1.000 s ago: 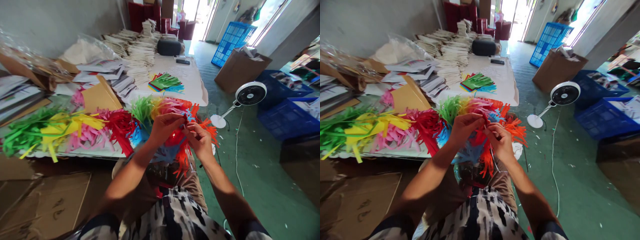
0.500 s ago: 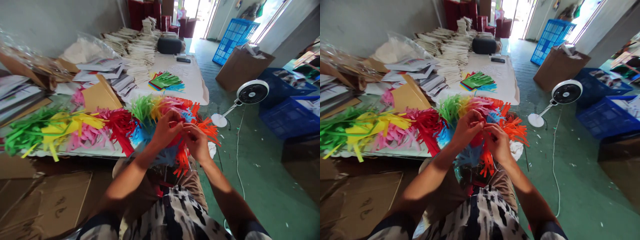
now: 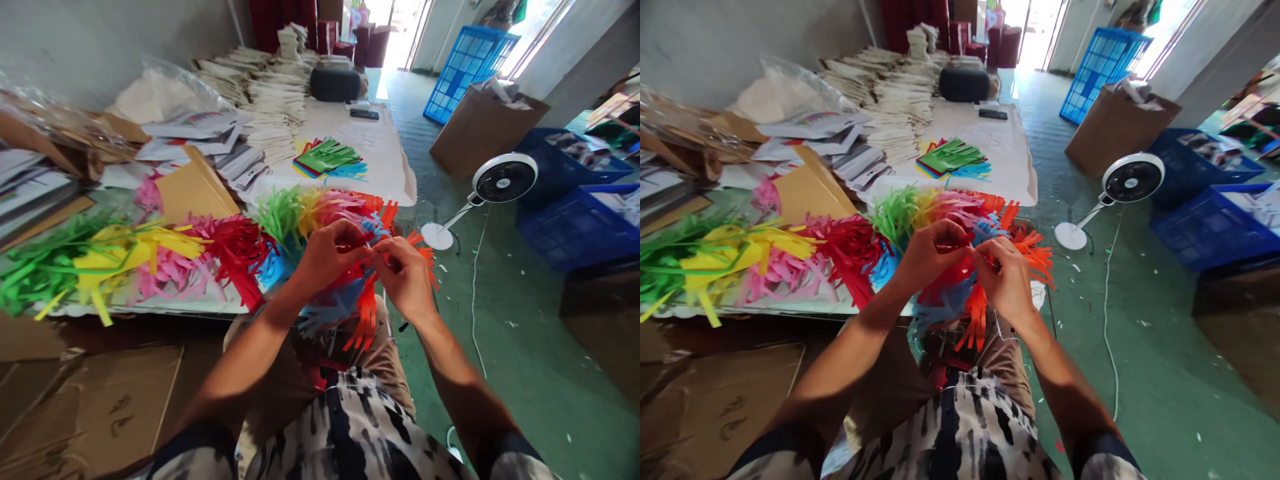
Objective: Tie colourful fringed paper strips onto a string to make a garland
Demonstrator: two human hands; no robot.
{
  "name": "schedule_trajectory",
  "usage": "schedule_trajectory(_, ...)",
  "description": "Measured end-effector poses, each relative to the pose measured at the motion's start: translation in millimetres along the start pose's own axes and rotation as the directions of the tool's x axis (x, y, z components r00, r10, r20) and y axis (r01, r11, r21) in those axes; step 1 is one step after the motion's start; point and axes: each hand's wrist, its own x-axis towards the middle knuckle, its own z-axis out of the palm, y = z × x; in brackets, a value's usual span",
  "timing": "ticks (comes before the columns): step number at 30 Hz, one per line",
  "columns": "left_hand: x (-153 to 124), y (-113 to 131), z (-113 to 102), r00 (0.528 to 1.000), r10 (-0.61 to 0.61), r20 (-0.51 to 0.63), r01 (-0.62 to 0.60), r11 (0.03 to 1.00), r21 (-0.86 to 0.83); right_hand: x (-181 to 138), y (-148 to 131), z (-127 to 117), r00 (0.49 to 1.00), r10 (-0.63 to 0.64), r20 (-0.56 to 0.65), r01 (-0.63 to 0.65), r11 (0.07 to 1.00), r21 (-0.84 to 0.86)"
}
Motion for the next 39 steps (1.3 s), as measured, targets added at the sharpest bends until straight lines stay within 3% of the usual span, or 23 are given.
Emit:
schedule_trajectory(13,-13.5,7.1,-3.7,0.990,0.104,0.101,-0.133,0.926,0.354,-2.2,4.3,0.9,1.000,-0.004,0.029,0.006,0.997,-0.073)
schedule_trajectory(20,-21.9,8.2,2.2,0.968,0.193,0.157,-0.249,0.765,0.594,-6.9,3.4,5.2,0.999,-0.046,-0.028,0.041,0.987,-0.158)
schedule_trajectory(22,-23.7,9.3,3.7,0.957,0.226,0.180,-0.289,0.757,0.586,-7.4,4.1,4.7,0.998,-0.050,-0.044,0.043,0.987,-0.152)
schedule_trajectory(25,-25.8,13.0,3.5,0.953,0.236,0.188,-0.299,0.832,0.468,-8.0,5.6,2.0,0.997,-0.047,-0.061,0.041,0.995,-0.088)
schedule_trajectory(30,-26.9,16.3,3.6,0.985,0.101,0.142,-0.132,0.964,0.230,-9.7,7.8,-1.2,0.996,-0.050,-0.068,0.048,0.999,-0.022)
schedule_trajectory(34,-25.4,9.8,8.7,0.995,0.076,0.066,-0.091,0.960,0.263,-11.3,9.3,-0.6,0.997,-0.037,-0.070,0.036,0.999,-0.009)
schedule_trajectory(39,-25.0,5.1,12.1,0.991,0.133,0.029,-0.134,0.927,0.349,-12.6,9.3,-0.4,0.997,-0.045,-0.064,0.045,0.999,-0.014)
